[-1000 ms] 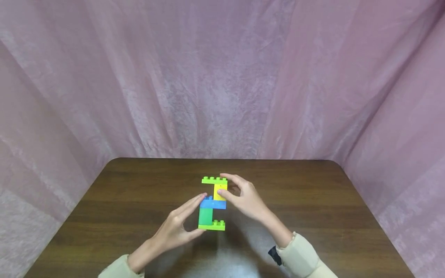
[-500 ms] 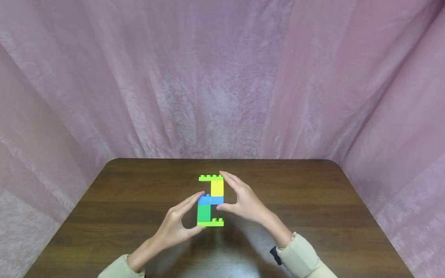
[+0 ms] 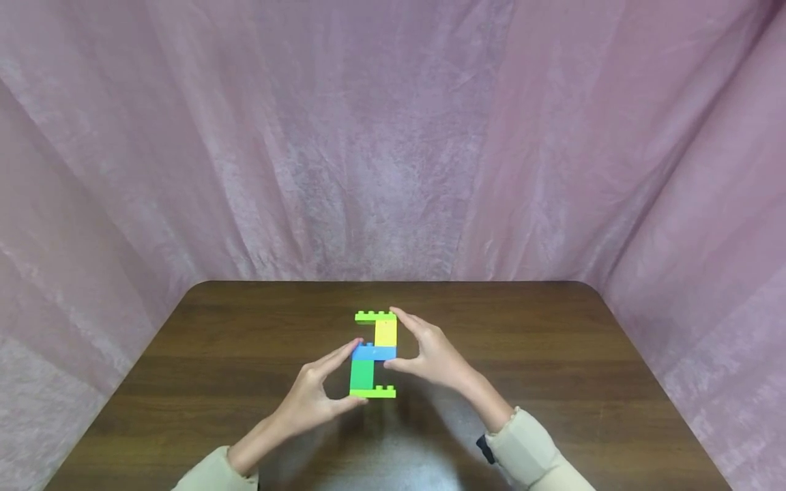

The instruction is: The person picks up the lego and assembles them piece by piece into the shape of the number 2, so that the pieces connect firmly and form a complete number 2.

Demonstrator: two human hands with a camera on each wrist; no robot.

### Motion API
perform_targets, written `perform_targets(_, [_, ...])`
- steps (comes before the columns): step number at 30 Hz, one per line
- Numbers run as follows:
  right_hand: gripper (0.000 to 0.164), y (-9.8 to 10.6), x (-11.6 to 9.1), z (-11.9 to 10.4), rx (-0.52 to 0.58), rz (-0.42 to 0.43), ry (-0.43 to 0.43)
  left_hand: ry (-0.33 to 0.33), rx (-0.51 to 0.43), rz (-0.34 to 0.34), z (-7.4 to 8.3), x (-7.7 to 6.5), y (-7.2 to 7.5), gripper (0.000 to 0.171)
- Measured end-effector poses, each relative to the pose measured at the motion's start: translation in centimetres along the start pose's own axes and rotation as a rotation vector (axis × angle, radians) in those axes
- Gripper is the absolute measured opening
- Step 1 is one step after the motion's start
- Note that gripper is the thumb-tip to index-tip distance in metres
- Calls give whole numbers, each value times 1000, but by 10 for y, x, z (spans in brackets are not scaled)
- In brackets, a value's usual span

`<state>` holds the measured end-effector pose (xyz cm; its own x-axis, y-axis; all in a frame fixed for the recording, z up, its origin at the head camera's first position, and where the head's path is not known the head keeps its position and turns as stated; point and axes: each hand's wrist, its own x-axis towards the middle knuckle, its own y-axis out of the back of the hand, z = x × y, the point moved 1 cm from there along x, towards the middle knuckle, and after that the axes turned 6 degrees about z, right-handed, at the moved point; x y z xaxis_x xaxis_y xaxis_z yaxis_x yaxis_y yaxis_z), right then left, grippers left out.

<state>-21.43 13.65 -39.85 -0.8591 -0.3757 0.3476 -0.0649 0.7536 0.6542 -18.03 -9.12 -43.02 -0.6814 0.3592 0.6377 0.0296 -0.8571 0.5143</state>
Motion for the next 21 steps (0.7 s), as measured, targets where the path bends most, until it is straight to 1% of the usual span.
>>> perform_targets(3, [87,-4,0,6,16,-33,-52,67,22,-41,-2,-1,-2,83])
perform_targets(6, [88,-9,1,12,31,-82,-108,163,45,-96,-5,-2,-5,82])
perform_targets(8, [88,-12,2,15,40,-115,-147,224,73,-139,-7,-3,-7,81])
perform_targets(12, [87,-21,2,22,23,-161,-203,315,139,-225,-13,-5,-12,82])
perform_targets(16, [86,-30,0,29,-23,-195,-235,353,190,-295,-18,-8,-18,83])
perform_targets(21, [84,-36,1,34,-66,-230,-282,360,226,-356,-24,-8,-26,82])
